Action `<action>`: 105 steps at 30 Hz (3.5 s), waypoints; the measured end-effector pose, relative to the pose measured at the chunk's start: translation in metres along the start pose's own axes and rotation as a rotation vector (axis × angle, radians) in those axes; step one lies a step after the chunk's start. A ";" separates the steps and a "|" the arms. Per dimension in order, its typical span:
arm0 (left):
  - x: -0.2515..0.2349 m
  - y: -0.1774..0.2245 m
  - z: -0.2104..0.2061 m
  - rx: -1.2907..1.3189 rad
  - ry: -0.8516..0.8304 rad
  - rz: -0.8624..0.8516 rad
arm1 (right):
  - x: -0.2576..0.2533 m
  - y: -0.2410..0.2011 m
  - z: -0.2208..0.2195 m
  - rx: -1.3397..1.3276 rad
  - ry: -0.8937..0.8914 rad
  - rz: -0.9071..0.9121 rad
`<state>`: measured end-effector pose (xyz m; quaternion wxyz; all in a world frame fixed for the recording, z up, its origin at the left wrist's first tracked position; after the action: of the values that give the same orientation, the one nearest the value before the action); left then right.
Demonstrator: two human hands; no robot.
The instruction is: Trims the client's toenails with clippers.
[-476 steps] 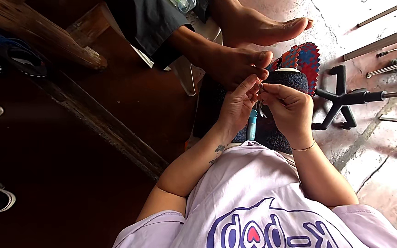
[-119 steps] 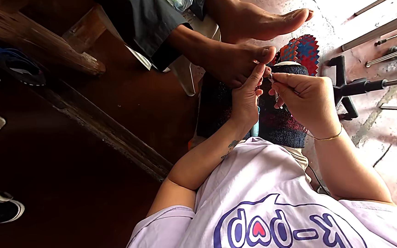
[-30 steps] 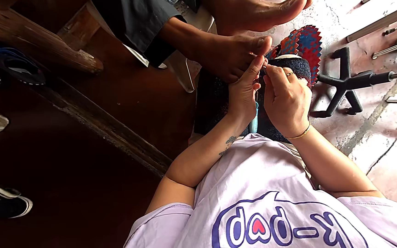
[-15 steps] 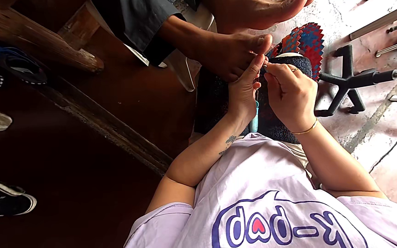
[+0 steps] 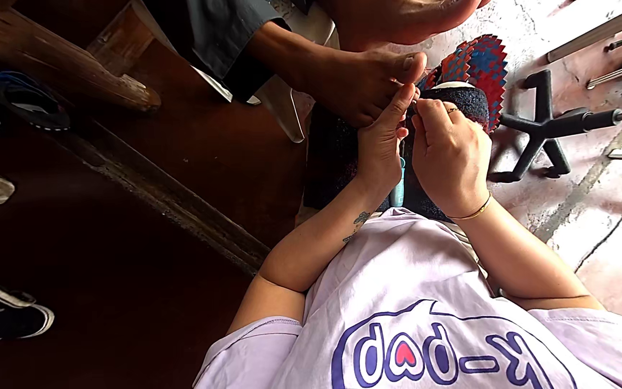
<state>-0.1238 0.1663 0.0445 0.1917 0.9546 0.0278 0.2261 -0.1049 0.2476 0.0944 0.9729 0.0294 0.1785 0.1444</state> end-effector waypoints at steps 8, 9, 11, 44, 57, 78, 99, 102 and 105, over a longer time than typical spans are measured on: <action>-0.001 -0.001 0.001 -0.002 -0.007 -0.004 | 0.001 0.004 -0.005 -0.048 0.035 0.035; -0.001 -0.001 0.001 -0.004 -0.005 0.001 | 0.001 0.005 -0.006 -0.060 0.041 0.041; 0.000 0.000 0.000 -0.015 0.012 0.013 | 0.001 0.008 -0.006 -0.107 0.037 0.063; 0.008 0.011 0.011 0.145 -0.072 0.190 | -0.033 0.073 0.006 -0.619 -0.127 0.334; 0.007 0.009 0.014 0.117 -0.060 0.159 | -0.046 0.069 0.013 -0.406 -0.057 0.542; 0.007 0.010 0.011 0.081 -0.011 0.156 | -0.058 0.067 0.016 -0.587 -0.392 0.288; 0.008 0.009 0.010 0.065 0.006 0.153 | -0.056 0.067 0.012 -0.708 -0.519 0.179; 0.008 0.010 0.010 0.058 -0.005 0.154 | -0.057 0.070 0.014 -0.609 -0.477 0.267; 0.007 0.010 0.011 0.045 -0.020 0.159 | -0.063 0.069 0.020 -0.465 -0.394 0.398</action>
<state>-0.1129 0.1545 0.0423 0.1519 0.9601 -0.0452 0.2302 -0.1732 0.2955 0.1419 0.9221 -0.1314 -0.0592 0.3592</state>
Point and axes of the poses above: each hand's wrist, its own x-axis away from the middle knuckle, its own z-axis out of the back of the hand, y = z × x, the point moved 1 cm from there along -x, towards the middle knuckle, and after that the axes turned 14 degrees about x, right-handed, at the moved point
